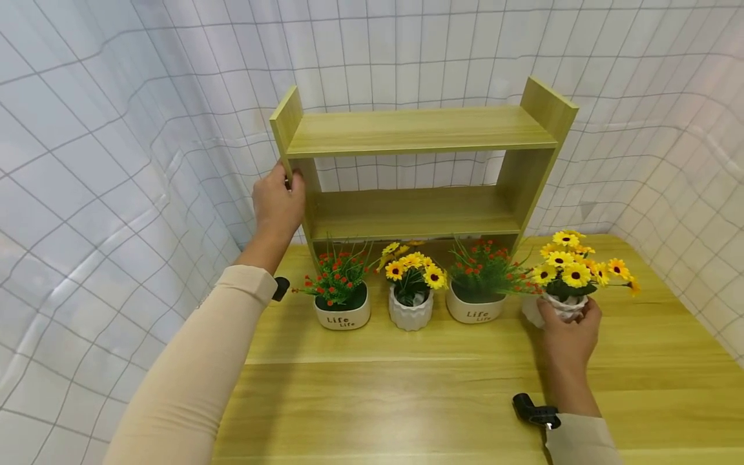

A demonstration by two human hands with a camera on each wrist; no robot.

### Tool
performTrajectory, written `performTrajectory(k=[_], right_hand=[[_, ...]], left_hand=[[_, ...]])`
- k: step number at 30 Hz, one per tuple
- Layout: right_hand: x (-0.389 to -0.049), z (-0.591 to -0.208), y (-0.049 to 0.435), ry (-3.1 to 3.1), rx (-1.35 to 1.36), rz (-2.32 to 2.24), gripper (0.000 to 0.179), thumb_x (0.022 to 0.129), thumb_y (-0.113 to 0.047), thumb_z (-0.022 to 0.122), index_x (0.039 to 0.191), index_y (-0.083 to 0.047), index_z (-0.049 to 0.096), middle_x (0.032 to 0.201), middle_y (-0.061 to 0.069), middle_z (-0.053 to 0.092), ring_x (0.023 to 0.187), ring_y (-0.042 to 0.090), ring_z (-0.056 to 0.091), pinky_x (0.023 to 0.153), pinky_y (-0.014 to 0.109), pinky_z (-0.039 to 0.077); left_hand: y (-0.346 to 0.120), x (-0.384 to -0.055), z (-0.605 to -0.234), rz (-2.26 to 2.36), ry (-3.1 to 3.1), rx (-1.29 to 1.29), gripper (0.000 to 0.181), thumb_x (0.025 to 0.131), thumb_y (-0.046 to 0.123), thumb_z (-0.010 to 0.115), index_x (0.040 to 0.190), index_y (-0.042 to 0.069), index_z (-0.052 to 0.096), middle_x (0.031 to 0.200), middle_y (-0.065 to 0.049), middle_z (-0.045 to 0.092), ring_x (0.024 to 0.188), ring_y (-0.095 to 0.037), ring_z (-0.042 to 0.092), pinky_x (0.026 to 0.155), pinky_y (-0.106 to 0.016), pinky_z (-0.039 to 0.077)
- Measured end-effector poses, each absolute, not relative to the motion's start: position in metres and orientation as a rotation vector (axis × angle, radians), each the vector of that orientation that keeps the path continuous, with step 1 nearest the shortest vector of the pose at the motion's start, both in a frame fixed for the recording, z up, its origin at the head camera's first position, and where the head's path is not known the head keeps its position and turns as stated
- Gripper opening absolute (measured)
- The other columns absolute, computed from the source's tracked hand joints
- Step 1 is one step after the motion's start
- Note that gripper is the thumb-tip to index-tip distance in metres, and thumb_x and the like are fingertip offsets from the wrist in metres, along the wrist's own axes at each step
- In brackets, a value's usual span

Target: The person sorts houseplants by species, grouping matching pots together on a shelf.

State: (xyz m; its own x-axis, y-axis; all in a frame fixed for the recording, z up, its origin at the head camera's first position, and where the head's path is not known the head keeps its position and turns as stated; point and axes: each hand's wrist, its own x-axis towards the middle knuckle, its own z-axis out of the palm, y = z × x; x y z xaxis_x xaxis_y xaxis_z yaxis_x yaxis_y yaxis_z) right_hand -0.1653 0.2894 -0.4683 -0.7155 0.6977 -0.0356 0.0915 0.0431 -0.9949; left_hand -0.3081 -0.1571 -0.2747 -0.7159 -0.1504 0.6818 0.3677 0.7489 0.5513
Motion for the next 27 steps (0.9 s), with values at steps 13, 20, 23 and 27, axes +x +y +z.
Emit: performTrajectory(k=[13, 20, 23, 27], right_hand=[[-0.153, -0.429, 0.289, -1.785, -0.644, 1.609, 0.079, 0.081, -0.022, 0.082, 0.148, -0.021, 0.039, 0.128, -0.002, 0.044, 0.112, 0.011, 0.045, 0.078, 0.014, 0.044], [-0.147, -0.407, 0.286, -1.661, -0.568, 1.728, 0.082, 0.077, -0.013, 0.085, 0.145, -0.021, 0.040, 0.128, 0.000, 0.045, 0.108, 0.013, 0.048, 0.071, 0.012, 0.047], [-0.146, -0.399, 0.282, -1.625, -0.519, 1.739, 0.081, 0.076, -0.009, 0.085, 0.144, -0.020, 0.043, 0.128, 0.001, 0.046, 0.107, 0.014, 0.050, 0.071, 0.013, 0.048], [-0.146, -0.386, 0.279, -1.578, -0.447, 1.749, 0.080, 0.074, -0.003, 0.085, 0.142, -0.017, 0.045, 0.128, 0.004, 0.048, 0.107, 0.015, 0.051, 0.073, 0.014, 0.048]], left_hand=[[-0.157, -0.307, -0.274, -0.877, -2.208, -0.156, 0.026, 0.100, 0.019, 0.050, 0.099, -0.002, 0.065, 0.097, -0.022, 0.072, 0.089, -0.037, 0.070, 0.072, -0.049, 0.054], [-0.158, -0.308, -0.275, -0.860, -2.196, -0.164, 0.023, 0.098, 0.016, 0.052, 0.093, -0.003, 0.063, 0.091, -0.023, 0.072, 0.082, -0.039, 0.069, 0.068, -0.050, 0.052], [-0.158, -0.309, -0.276, -0.860, -2.189, -0.161, 0.022, 0.098, 0.015, 0.052, 0.089, -0.004, 0.061, 0.087, -0.023, 0.071, 0.077, -0.040, 0.067, 0.065, -0.049, 0.050], [-0.158, -0.309, -0.276, -0.858, -2.183, -0.159, 0.022, 0.098, 0.015, 0.052, 0.088, -0.003, 0.061, 0.085, -0.023, 0.070, 0.075, -0.039, 0.065, 0.064, -0.049, 0.049]])
